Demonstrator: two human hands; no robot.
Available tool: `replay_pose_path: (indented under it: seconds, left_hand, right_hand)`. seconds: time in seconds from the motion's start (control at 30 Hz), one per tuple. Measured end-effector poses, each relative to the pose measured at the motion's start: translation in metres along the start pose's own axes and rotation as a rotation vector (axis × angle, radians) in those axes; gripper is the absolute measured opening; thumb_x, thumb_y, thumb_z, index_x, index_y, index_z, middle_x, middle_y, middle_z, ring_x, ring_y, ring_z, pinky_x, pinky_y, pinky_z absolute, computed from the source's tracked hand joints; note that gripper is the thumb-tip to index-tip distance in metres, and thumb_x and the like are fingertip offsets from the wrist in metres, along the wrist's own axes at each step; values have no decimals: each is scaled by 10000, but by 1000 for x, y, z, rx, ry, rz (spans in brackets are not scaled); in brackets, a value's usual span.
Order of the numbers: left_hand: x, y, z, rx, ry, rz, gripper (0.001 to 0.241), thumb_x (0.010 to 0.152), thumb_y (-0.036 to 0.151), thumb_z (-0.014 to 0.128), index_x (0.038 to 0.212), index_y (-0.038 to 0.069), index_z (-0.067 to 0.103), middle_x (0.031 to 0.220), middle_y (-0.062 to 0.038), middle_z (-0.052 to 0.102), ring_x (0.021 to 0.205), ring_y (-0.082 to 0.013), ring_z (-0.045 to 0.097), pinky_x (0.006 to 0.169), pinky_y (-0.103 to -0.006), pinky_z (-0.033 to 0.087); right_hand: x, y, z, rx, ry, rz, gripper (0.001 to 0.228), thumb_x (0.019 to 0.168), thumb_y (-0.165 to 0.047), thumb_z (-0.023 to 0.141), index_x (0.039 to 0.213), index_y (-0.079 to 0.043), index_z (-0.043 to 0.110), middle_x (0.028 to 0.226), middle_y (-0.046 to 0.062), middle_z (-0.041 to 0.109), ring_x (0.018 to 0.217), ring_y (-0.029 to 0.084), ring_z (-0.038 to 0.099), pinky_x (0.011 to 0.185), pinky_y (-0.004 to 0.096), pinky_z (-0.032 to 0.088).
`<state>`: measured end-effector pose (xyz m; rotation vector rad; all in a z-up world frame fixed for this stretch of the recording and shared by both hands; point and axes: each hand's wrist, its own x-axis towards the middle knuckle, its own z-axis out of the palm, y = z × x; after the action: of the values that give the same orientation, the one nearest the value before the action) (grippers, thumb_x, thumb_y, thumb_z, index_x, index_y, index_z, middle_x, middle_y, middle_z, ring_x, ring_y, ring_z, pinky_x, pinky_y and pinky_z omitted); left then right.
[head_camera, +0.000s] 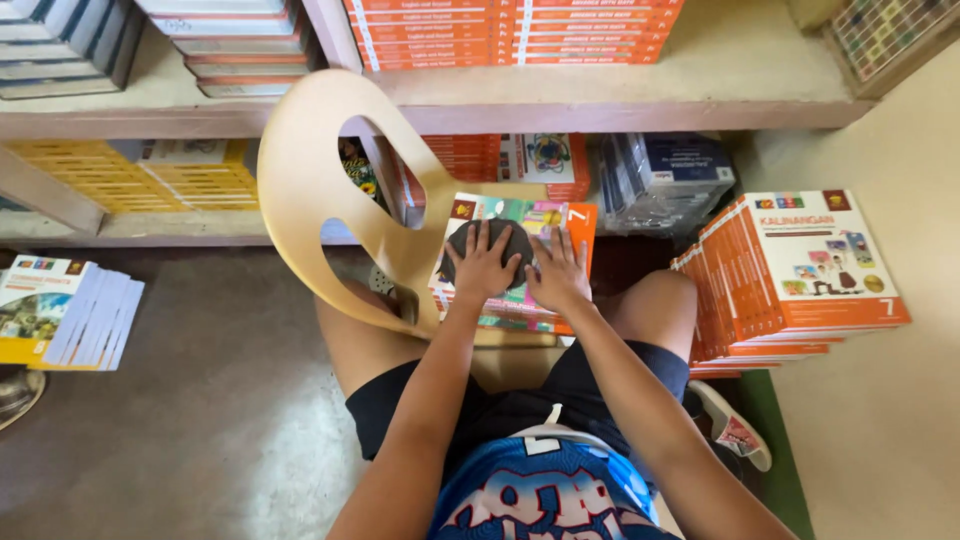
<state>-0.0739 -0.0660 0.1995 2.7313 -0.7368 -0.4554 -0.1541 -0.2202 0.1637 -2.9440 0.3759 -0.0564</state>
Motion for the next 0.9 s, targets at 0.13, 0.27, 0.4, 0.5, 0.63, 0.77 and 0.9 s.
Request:
replay_pose_path:
  seconds: [0.13,0.27,0.4,0.5,0.63,0.77,0.9]
  left_hand:
    - [10,-9,6,-54,71,-162,683,991,681,318,1617,422,238,1732,-139,75,1593,-345,53,1183,-742,36]
    - [28,-33,10,-176,158,-265,767,943,741,402,1612,391,268,1709,-185,96,1565,-403,123,1140,-755,193]
    - [40,-54,13,-240,177,-303,819,930,769,412,1629,371,260,1622,-224,277,1429,-453,400,1034,-645,425]
    - [29,-51,6,-216,166,-304,804,958,744,380,1637,332,253,1542,-244,369,1350,-449,478,1011,-582,461]
    - [20,-47,2,-201,156,-327,814,959,749,375,1644,336,221,1499,-252,412,1312,-453,504,1005,-574,440]
    - [20,-50,9,-256,146,-321,880,920,781,418,1645,328,208,1522,-293,368,1339,-500,469,1018,-595,430]
    - [6,-45,-2,-289,141,-242,1032,860,860,437,1660,266,170,1573,-370,247,1412,-570,365,1078,-629,395]
  right_hand:
    - [7,-1,-2,-41,-37,-40,661,959,-516,474,1584,-344,346,1690,155,211,1577,318,152,1246,600,73]
    - [7,-4,-6,-31,-45,-40,648,957,-508,460,1572,-332,364,1695,143,206,1580,304,148,1252,602,74]
    - [-3,-9,-18,2,141,189,722,856,-505,569,1538,-298,449,1686,192,226,1582,372,83,1200,717,72]
    - [3,5,-9,215,162,383,830,845,-487,594,1587,-221,336,1662,267,135,1532,470,162,1056,768,364]
    - [10,24,14,311,89,405,926,824,-538,603,1628,-256,241,1605,306,219,1326,532,490,930,667,527]
    - [6,21,8,284,105,386,895,841,-497,618,1618,-217,273,1558,288,283,1258,535,542,902,635,559]
    - [5,22,10,272,115,387,896,851,-511,622,1620,-203,281,1561,287,284,1283,534,519,904,640,557]
